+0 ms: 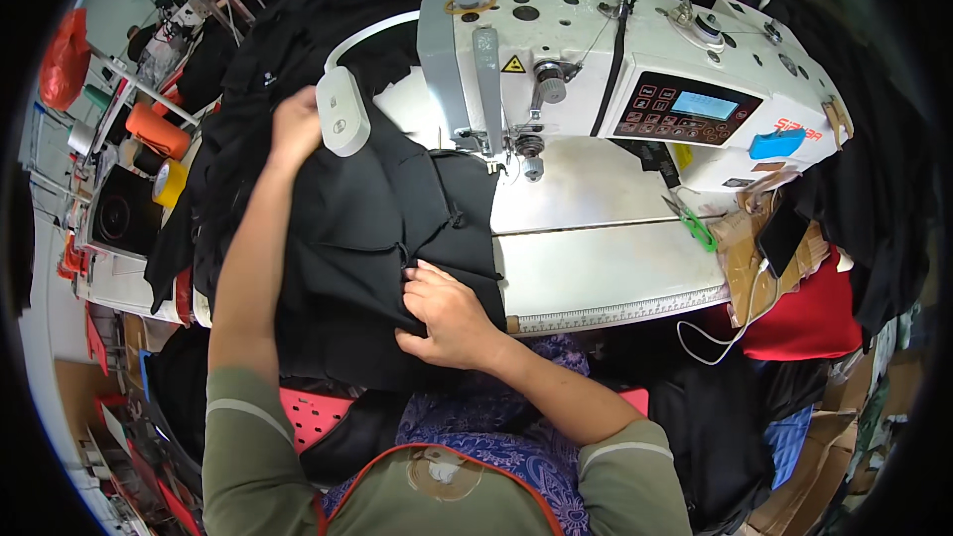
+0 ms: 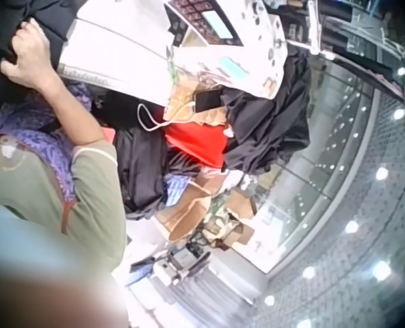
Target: Sewing a black bag using an industrial sewing machine.
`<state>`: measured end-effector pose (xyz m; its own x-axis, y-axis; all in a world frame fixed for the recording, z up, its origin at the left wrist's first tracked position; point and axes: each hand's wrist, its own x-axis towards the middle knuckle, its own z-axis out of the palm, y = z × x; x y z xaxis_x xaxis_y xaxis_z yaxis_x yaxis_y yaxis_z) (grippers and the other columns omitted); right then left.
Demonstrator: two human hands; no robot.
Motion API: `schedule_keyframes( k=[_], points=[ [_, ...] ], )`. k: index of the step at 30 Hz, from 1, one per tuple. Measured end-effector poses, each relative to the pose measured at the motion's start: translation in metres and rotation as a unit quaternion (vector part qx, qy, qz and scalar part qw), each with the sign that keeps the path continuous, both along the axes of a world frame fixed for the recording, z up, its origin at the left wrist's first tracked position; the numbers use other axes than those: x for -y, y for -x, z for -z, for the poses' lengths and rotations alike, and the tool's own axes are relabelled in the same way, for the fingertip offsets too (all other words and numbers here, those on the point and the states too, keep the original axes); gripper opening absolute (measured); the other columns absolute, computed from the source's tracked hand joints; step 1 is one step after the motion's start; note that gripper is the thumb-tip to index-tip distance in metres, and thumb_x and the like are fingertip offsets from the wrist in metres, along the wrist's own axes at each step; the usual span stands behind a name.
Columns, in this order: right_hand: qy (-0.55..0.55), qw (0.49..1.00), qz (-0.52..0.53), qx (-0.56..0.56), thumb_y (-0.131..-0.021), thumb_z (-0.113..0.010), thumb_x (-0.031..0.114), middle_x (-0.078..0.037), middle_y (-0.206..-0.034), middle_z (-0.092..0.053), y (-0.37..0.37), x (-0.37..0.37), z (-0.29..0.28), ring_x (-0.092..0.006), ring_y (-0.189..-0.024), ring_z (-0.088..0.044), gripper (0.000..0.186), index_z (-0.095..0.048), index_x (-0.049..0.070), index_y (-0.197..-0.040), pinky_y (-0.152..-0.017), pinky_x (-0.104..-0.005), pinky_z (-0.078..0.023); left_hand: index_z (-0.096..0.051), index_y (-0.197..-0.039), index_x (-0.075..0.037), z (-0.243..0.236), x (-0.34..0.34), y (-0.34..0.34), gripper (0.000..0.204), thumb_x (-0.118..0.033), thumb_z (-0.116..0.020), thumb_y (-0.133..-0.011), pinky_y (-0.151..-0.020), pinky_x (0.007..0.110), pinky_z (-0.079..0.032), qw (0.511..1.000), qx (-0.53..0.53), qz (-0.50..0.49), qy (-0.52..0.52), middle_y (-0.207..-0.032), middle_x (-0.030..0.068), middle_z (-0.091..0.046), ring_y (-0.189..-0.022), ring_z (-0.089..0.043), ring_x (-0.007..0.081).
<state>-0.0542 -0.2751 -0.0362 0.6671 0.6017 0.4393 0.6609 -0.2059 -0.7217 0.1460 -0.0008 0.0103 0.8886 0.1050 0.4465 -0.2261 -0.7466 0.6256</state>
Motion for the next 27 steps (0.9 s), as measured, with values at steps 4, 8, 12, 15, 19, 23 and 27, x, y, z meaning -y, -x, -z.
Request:
schedule_keyframes(
  k=[4, 8, 12, 15, 19, 23, 27],
  points=[
    [-0.062, 0.996, 0.002, -0.068, -0.070, -0.072, 0.018, -0.019, -0.097, -0.065, 0.003, 0.016, -0.003, -0.0354, -0.109, -0.059, 0.029, -0.064, -0.003, -0.088, -0.110, -0.0478, -0.038, -0.059, -0.111, -0.001, -0.064, -0.001, 0.035, 0.040, -0.014, -0.071, -0.075, -0.069, 0.036, -0.050, 0.963, -0.089, -0.117, -0.227, -0.087, 0.0134, -0.066, -0.072, -0.063, 0.0273],
    [-0.086, 0.993, -0.054, -0.061, -0.071, -0.071, 0.017, -0.016, -0.093, -0.065, 0.012, 0.007, -0.011, -0.0357, -0.108, -0.059, 0.029, -0.066, -0.002, -0.092, -0.109, -0.0494, -0.037, -0.054, -0.131, -0.012, -0.040, -0.003, 0.051, 0.049, -0.003, -0.058, -0.083, -0.088, 0.038, -0.049, 0.877, 0.092, 0.145, -0.449, -0.129, 0.0098, -0.056, -0.107, -0.059, 0.0303],
    [-0.012, 0.997, -0.081, -0.012, -0.075, -0.076, 0.019, -0.016, -0.095, -0.064, 0.008, 0.015, -0.008, -0.0376, -0.107, -0.058, 0.031, -0.065, -0.003, -0.094, -0.111, -0.0516, -0.033, -0.060, -0.124, -0.010, -0.022, 0.018, 0.048, 0.037, -0.013, -0.063, -0.087, -0.083, 0.039, -0.051, 0.934, -0.047, 0.189, -0.299, -0.112, 0.0119, -0.064, -0.096, -0.064, 0.0330],
    [-0.033, 0.996, -0.067, -0.048, -0.087, -0.066, 0.016, -0.019, -0.099, -0.062, 0.002, 0.019, -0.008, -0.0381, -0.111, -0.056, 0.023, -0.059, -0.005, -0.090, -0.111, -0.0513, -0.033, -0.068, -0.105, -0.005, -0.008, 0.015, 0.045, 0.027, -0.016, -0.073, -0.081, -0.081, 0.038, -0.051, 0.939, -0.090, 0.146, -0.299, -0.102, 0.0117, -0.066, -0.093, -0.064, 0.0314],
    [-0.045, 0.998, 0.023, -0.032, -0.084, -0.061, 0.004, -0.020, -0.110, -0.060, -0.011, 0.008, 0.009, -0.0356, -0.115, -0.055, 0.018, -0.058, -0.004, -0.100, -0.109, -0.0479, -0.037, -0.068, -0.089, -0.002, -0.024, -0.001, 0.055, 0.012, -0.008, -0.071, -0.079, -0.072, 0.033, -0.047, 0.977, 0.065, 0.151, -0.135, -0.086, 0.0085, -0.065, -0.079, -0.059, 0.0268],
    [0.076, 0.989, 0.104, 0.078, -0.071, -0.068, 0.007, -0.016, -0.116, -0.058, -0.019, 0.009, -0.001, -0.0324, -0.119, -0.051, 0.034, -0.061, 0.000, -0.104, -0.104, -0.0464, -0.039, -0.059, -0.079, -0.006, -0.067, 0.033, 0.125, 0.015, -0.014, -0.071, -0.077, -0.109, 0.056, -0.029, 0.908, 0.099, 0.172, -0.368, -0.126, 0.0097, -0.059, -0.128, -0.043, 0.0378],
    [0.166, 0.968, 0.112, 0.151, -0.064, -0.068, 0.009, -0.013, -0.110, -0.057, -0.018, -0.002, -0.004, -0.0296, -0.114, -0.051, 0.041, -0.061, 0.001, -0.103, -0.101, -0.0445, -0.037, -0.051, -0.113, -0.009, 0.000, 0.009, 0.167, 0.073, -0.034, -0.088, -0.056, -0.100, 0.052, -0.037, 0.938, -0.119, 0.125, -0.301, -0.138, 0.0116, -0.052, -0.112, -0.054, 0.0373]
  ],
)
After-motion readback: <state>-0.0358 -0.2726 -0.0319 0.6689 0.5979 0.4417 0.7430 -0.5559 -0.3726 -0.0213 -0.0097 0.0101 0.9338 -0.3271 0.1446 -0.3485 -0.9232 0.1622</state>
